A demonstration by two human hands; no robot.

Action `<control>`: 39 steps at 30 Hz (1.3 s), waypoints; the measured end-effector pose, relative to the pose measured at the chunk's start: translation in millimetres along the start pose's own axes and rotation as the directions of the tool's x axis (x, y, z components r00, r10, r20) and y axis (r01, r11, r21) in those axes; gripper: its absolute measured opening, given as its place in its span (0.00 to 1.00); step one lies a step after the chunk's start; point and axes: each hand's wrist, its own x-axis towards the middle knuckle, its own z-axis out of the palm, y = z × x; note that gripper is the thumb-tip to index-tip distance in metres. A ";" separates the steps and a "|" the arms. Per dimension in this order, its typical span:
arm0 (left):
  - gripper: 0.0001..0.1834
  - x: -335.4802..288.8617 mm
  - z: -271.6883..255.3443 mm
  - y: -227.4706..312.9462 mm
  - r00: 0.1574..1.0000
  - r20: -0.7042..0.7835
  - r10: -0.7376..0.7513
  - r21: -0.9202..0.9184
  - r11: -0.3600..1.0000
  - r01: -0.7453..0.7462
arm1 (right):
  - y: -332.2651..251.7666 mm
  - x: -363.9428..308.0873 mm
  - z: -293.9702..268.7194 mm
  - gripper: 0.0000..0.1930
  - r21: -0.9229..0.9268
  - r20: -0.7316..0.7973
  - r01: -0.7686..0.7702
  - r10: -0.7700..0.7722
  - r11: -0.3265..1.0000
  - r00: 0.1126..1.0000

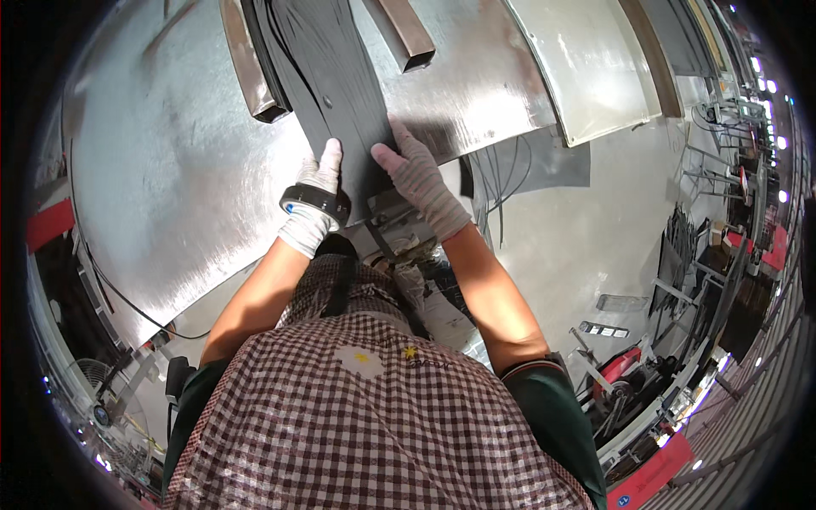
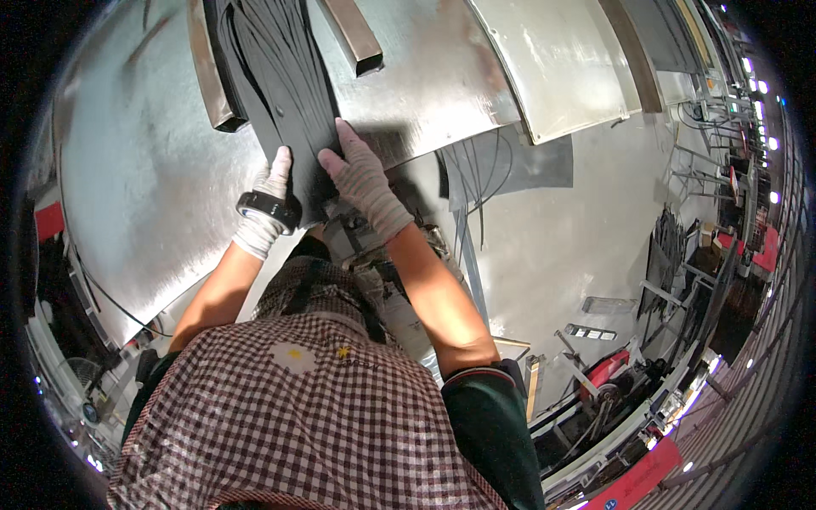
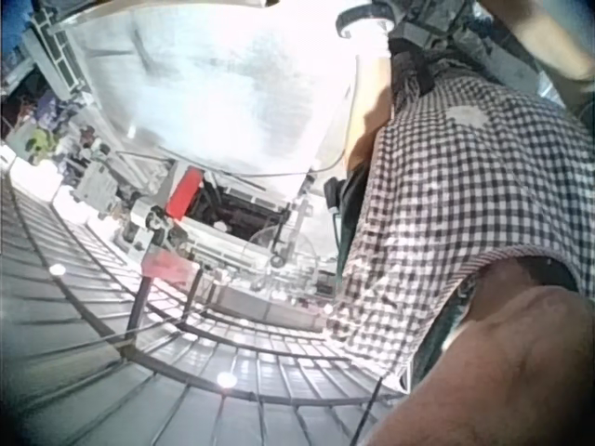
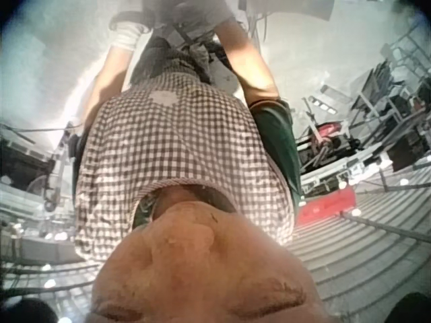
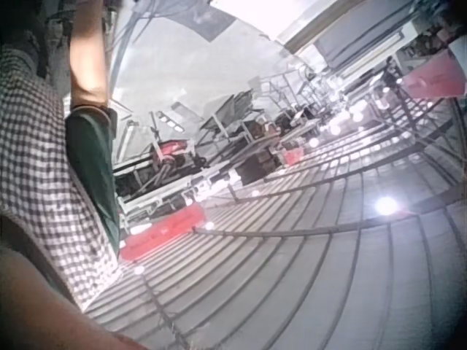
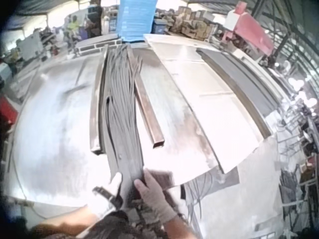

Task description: Organizing, aligning, and bundling flexible black strips on a metal assembly table using tape.

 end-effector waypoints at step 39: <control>0.29 51.7 -11.1 104.0 0.220 0.894 0.391 0.373 -0.375 -0.849 | 7.7 -8.9 0.1 0.40 -0.038 -0.129 0.263 -0.266 0.964 0.955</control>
